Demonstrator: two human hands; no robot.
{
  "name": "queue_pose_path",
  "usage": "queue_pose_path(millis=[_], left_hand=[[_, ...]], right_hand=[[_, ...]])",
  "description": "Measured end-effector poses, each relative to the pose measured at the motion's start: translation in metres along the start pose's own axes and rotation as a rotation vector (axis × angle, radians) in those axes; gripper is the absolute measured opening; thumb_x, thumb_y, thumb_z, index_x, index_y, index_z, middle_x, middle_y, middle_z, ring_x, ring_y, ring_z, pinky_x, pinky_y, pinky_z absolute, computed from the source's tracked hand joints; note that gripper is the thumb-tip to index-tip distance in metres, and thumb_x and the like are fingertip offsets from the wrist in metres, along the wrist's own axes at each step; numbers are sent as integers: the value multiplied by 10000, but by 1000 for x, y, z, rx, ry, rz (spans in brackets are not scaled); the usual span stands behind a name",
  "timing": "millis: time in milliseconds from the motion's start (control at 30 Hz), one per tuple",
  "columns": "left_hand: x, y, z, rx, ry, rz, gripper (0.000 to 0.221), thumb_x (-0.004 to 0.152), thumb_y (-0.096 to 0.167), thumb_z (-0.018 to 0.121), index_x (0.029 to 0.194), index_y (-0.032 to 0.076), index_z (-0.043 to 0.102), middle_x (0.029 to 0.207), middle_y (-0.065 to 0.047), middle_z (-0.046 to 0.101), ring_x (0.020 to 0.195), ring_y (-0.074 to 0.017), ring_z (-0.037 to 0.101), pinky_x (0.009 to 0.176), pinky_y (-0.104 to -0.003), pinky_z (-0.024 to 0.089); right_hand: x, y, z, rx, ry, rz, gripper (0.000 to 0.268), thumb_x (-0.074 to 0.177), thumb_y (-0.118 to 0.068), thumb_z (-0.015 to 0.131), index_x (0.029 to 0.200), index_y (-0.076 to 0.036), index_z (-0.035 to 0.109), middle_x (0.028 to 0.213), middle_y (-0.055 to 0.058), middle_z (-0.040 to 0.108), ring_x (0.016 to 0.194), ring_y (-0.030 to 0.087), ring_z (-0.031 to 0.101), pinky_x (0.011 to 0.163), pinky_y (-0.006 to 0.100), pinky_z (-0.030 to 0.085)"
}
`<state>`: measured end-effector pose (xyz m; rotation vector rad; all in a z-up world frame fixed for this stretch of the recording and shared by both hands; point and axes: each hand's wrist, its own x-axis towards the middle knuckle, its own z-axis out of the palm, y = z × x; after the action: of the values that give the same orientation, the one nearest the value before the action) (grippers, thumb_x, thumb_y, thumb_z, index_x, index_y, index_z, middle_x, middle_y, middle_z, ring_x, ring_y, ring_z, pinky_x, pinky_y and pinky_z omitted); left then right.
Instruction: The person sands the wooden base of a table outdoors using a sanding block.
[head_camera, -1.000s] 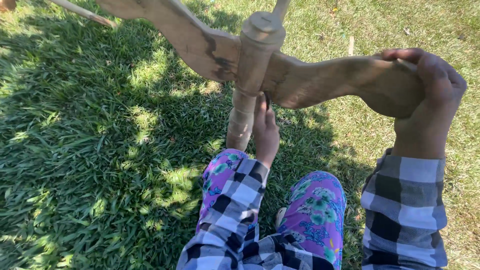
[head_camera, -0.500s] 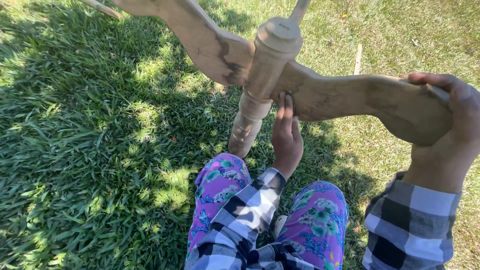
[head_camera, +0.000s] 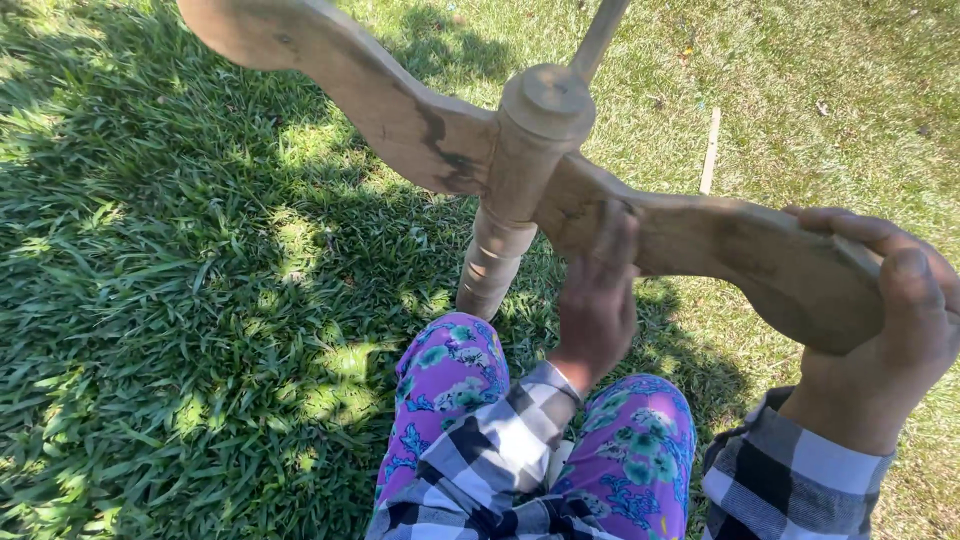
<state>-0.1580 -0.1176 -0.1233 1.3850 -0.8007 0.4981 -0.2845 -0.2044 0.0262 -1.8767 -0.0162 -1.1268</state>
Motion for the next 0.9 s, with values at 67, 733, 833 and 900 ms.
queue_pose_path(millis=[67, 733, 833, 900], left_hand=[[3, 7, -7, 56, -148, 24, 509, 1138, 137, 502, 1630, 177, 378, 1713, -38, 393, 1240, -299, 618, 1062, -381, 529], [-8, -48, 2, 142, 107, -37, 479, 1151, 99, 495, 1614, 103, 371, 1665, -88, 377, 1383, -405, 590, 1186, -446, 516], [-16, -32, -1, 111, -85, -66, 544, 1082, 126, 531, 1611, 100, 409, 1674, -118, 417, 1087, -325, 661, 974, -400, 551], [-22, -14, -6, 92, -173, 153, 546, 1115, 136, 532, 1634, 134, 364, 1685, -80, 399, 1168, -321, 667, 982, -394, 539]], right_hand=[[0, -1, 3, 0, 23, 5, 458, 1106, -329, 584, 1206, 115, 631, 1191, 287, 681, 1142, 383, 668, 1109, 458, 545], [-10, 1, -6, 51, 138, 60, 495, 1060, -372, 674, 1208, 100, 655, 1204, 300, 680, 1137, 382, 666, 1099, 481, 551], [-6, 4, -8, -10, 162, 61, 560, 1056, -441, 705, 1195, 99, 656, 1184, 296, 685, 1141, 381, 705, 1075, 469, 560], [-9, 10, -14, 84, 156, 73, 534, 1039, -396, 696, 1244, 94, 642, 1229, 288, 672, 1157, 360, 665, 1116, 474, 558]])
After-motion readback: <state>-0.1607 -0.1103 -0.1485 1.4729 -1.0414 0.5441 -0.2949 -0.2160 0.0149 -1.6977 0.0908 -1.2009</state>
